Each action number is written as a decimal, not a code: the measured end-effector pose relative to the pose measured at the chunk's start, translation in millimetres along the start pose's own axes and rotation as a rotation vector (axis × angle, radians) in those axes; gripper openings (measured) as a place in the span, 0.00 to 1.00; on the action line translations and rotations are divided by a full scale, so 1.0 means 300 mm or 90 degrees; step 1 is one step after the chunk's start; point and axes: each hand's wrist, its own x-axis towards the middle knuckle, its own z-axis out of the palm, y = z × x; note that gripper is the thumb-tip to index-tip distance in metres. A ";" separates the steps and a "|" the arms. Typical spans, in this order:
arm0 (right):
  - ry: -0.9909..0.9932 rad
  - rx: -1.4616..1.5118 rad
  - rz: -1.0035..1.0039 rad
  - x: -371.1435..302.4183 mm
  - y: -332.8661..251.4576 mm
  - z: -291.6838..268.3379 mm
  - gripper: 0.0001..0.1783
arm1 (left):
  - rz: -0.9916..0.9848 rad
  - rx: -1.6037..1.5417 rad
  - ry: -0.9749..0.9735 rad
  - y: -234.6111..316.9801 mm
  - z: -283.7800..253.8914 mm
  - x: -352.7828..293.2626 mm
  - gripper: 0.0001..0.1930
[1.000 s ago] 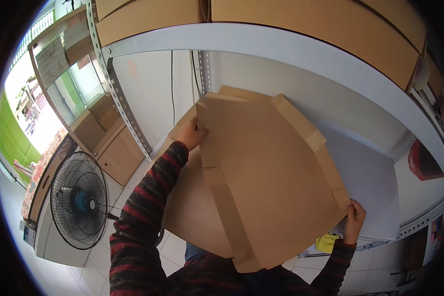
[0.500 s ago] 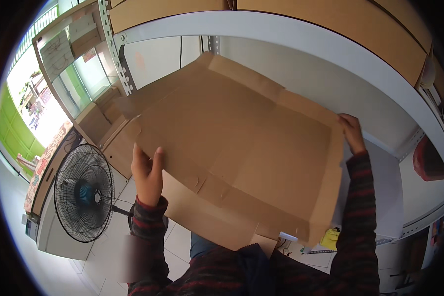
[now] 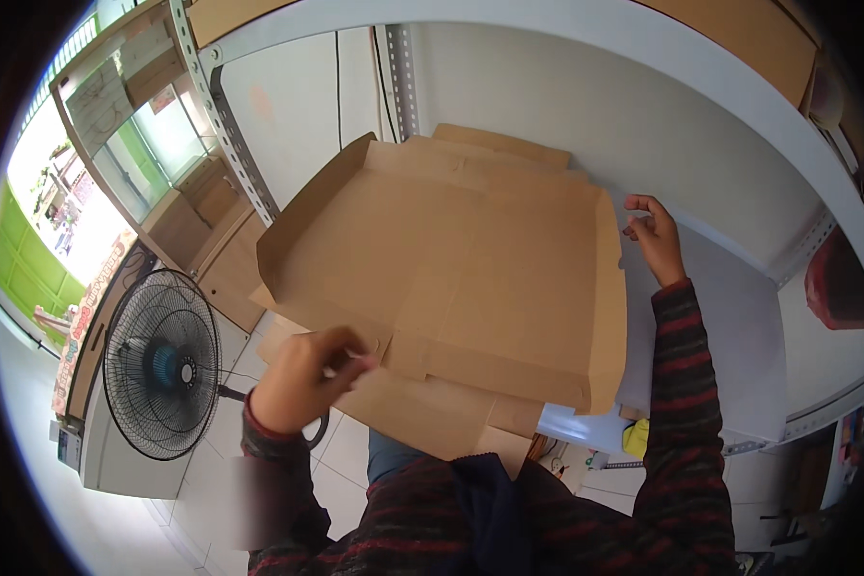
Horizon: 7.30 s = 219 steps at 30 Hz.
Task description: The person assembles flat cardboard boxes by folding flaps and securing them with adhesive tape. They handle multiple boxes, folding each one into a three-dimensional shape and taping the seams to complete the assembly.
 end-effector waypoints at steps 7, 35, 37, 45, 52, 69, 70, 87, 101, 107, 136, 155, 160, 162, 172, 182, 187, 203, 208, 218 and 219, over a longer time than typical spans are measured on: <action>-0.337 -0.014 -0.087 -0.405 -0.275 -0.049 0.20 | 0.452 0.009 -0.089 0.129 0.311 0.168 0.18; -0.019 0.185 0.083 -0.641 -0.109 -0.002 0.05 | 0.499 -0.475 -0.630 0.118 0.318 0.096 0.27; 0.002 0.216 0.073 -0.641 -0.113 0.007 0.08 | 0.457 -0.524 -0.761 0.079 0.354 0.012 0.29; 0.062 0.007 -0.065 -0.654 -0.140 0.067 0.08 | 0.331 -0.531 -0.727 -0.206 0.620 -0.158 0.30; 0.161 -0.180 -0.332 -0.624 -0.185 0.197 0.11 | 0.151 -0.281 -0.563 -0.211 0.507 -0.215 0.24; 0.103 -0.177 -0.318 -0.637 -0.130 0.150 0.10 | 0.484 -0.112 -0.062 0.204 0.541 0.323 0.15; 0.105 -0.176 -0.314 -0.639 -0.128 0.148 0.10 | 0.475 -0.089 -0.074 0.203 0.564 0.340 0.13; 0.098 -0.506 -0.539 -0.762 -0.185 0.203 0.09 | 0.458 -0.169 -0.059 0.172 0.564 0.355 0.04; 0.151 -0.453 -0.567 -0.685 -0.186 0.208 0.09 | 0.535 -0.077 -0.042 0.183 0.568 0.357 0.04; 0.151 -0.430 -0.552 -0.682 -0.191 0.211 0.09 | 0.536 -0.046 -0.049 0.195 0.561 0.356 0.06; 0.199 -0.400 -0.514 -0.691 -0.196 0.225 0.08 | 0.580 -0.021 -0.074 0.200 0.552 0.352 0.10; 0.200 -0.412 -0.525 -0.709 -0.191 0.227 0.08 | 0.566 -0.058 -0.078 0.202 0.550 0.346 0.08; 0.201 -0.409 -0.524 -0.709 -0.191 0.228 0.07 | 0.573 -0.067 -0.072 0.196 0.557 0.350 0.07; 0.204 -0.407 -0.523 -0.708 -0.191 0.229 0.07 | 0.575 -0.070 -0.071 0.198 0.553 0.351 0.07; 0.218 -0.412 -0.512 -0.716 -0.181 0.231 0.06 | 0.566 0.014 -0.084 0.207 0.553 0.339 0.08; 0.243 -0.410 -0.508 -0.715 -0.187 0.235 0.06 | 0.561 0.012 -0.071 0.227 0.552 0.328 0.06; 0.234 -0.420 -0.512 -0.719 -0.168 0.228 0.07 | 0.506 -0.037 -0.110 0.226 0.557 0.335 0.05; 0.224 -0.412 -0.510 -0.715 -0.171 0.225 0.08 | 0.512 -0.040 -0.095 0.219 0.567 0.339 0.06; 0.213 -0.425 -0.522 -0.712 -0.164 0.218 0.09 | 0.507 -0.054 -0.089 0.221 0.562 0.340 0.05; 0.200 -0.425 -0.535 -0.711 -0.170 0.213 0.09 | 0.465 -0.077 -0.079 0.217 0.589 0.342 0.05; 0.202 -0.425 -0.536 -0.711 -0.168 0.214 0.09 | 0.463 -0.085 -0.078 0.215 0.593 0.343 0.06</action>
